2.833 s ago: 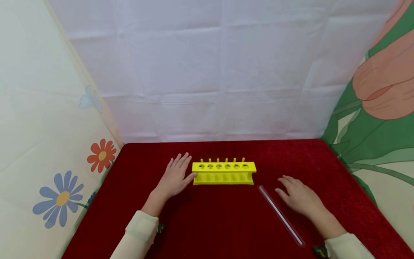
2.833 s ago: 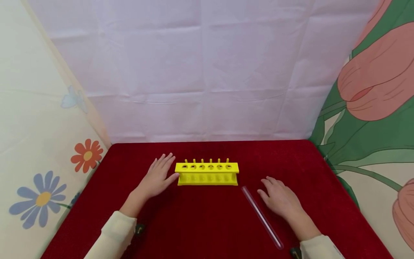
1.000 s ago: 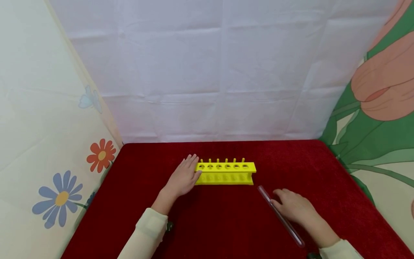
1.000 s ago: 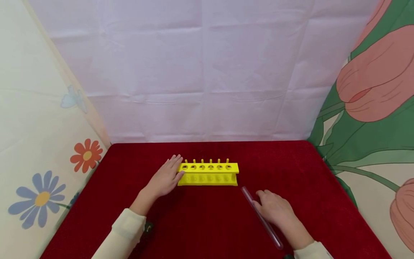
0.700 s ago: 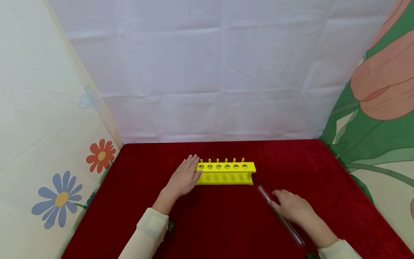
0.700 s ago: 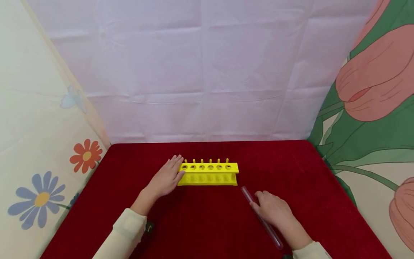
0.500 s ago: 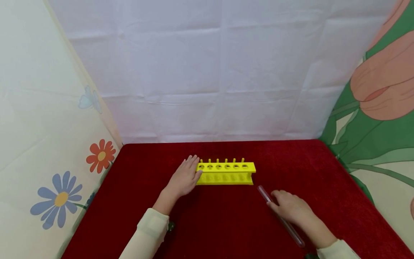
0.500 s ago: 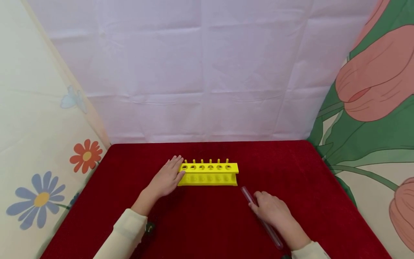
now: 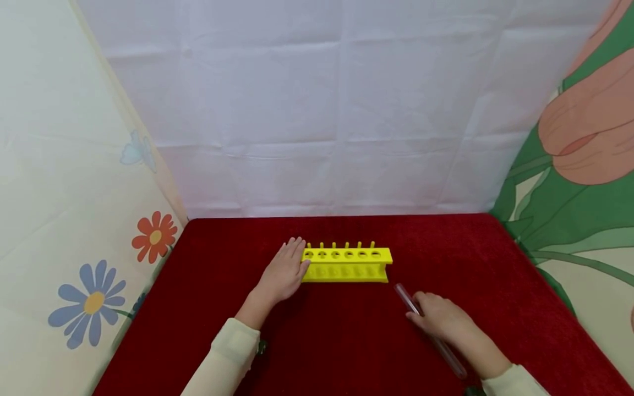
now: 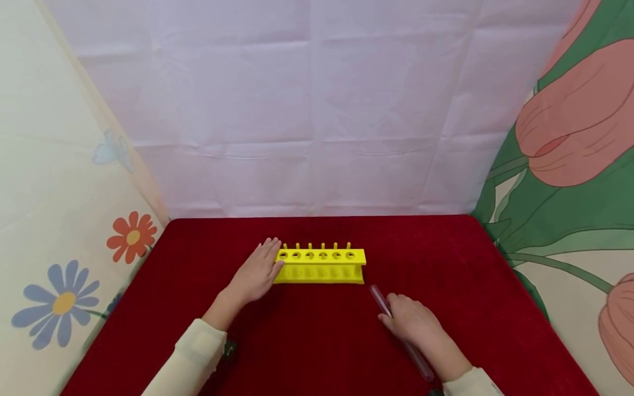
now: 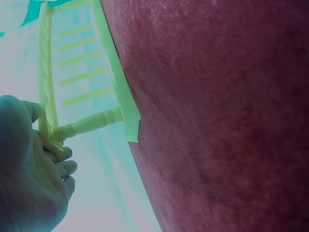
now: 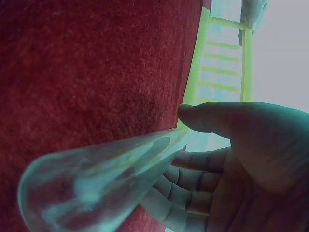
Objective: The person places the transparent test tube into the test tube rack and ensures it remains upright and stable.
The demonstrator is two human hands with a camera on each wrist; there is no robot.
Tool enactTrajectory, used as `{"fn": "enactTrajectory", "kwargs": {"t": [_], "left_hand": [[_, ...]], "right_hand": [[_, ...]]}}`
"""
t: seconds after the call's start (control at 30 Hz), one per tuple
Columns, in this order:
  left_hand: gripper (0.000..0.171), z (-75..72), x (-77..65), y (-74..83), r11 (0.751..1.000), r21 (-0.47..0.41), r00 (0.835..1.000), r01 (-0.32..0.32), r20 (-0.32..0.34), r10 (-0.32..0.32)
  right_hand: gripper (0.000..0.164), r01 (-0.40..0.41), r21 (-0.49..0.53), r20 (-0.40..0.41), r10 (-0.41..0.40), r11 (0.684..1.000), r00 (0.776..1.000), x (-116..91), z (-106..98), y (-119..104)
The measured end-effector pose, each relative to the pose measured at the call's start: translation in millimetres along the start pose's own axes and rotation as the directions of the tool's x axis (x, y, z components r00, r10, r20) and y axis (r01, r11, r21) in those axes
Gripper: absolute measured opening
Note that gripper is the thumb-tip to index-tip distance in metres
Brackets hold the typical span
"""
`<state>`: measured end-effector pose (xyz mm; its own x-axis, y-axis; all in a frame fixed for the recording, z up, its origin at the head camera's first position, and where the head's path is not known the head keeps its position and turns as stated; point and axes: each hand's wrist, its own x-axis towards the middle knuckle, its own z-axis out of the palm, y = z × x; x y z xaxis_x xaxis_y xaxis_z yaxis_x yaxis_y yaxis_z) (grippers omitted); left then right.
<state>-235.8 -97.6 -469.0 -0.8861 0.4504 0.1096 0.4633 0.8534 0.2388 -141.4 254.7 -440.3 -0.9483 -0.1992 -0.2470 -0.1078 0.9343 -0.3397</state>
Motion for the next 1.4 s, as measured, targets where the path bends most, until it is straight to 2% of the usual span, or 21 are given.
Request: {"fn": "enactTrajectory", "kwargs": {"t": [0.23, 0.6, 0.8, 1.07, 1.4], "left_hand": [[0.058, 1.7, -1.3, 0.0, 1.000, 0.006, 1.000, 0.001, -0.008, -0.001], [0.059, -0.1, -0.4, 3.1, 0.999, 0.030, 1.000, 0.028, -0.003, -0.028], [0.058, -0.3, 0.5, 3.5, 0.999, 0.027, 1.000, 0.029, 0.005, -0.029], [0.057, -1.0, 0.1, 4.6, 0.999, 0.016, 0.999, 0.045, 0.010, -0.045], [0.057, 2.7, 0.0, 4.6, 0.998, 0.010, 0.998, 0.060, -0.009, -0.060]], "right_hand": [[0.022, 0.009, -0.016, 0.037, -0.008, 1.000, 0.999, -0.5, 2.1, 1.5], [0.022, 0.024, -0.026, 0.045, -0.023, 0.999, 0.999, 0.8, 3.1, 4.7], [0.018, 0.029, 0.021, 0.049, -0.030, 0.999, 0.998, 2.8, 0.9, 6.0], [0.012, -0.003, 0.107, 0.075, -0.005, 0.994, 0.997, 4.3, -4.5, 4.8], [0.018, -0.018, 0.159, 0.051, 0.010, 0.987, 0.999, 4.6, -11.6, 7.5]]}}
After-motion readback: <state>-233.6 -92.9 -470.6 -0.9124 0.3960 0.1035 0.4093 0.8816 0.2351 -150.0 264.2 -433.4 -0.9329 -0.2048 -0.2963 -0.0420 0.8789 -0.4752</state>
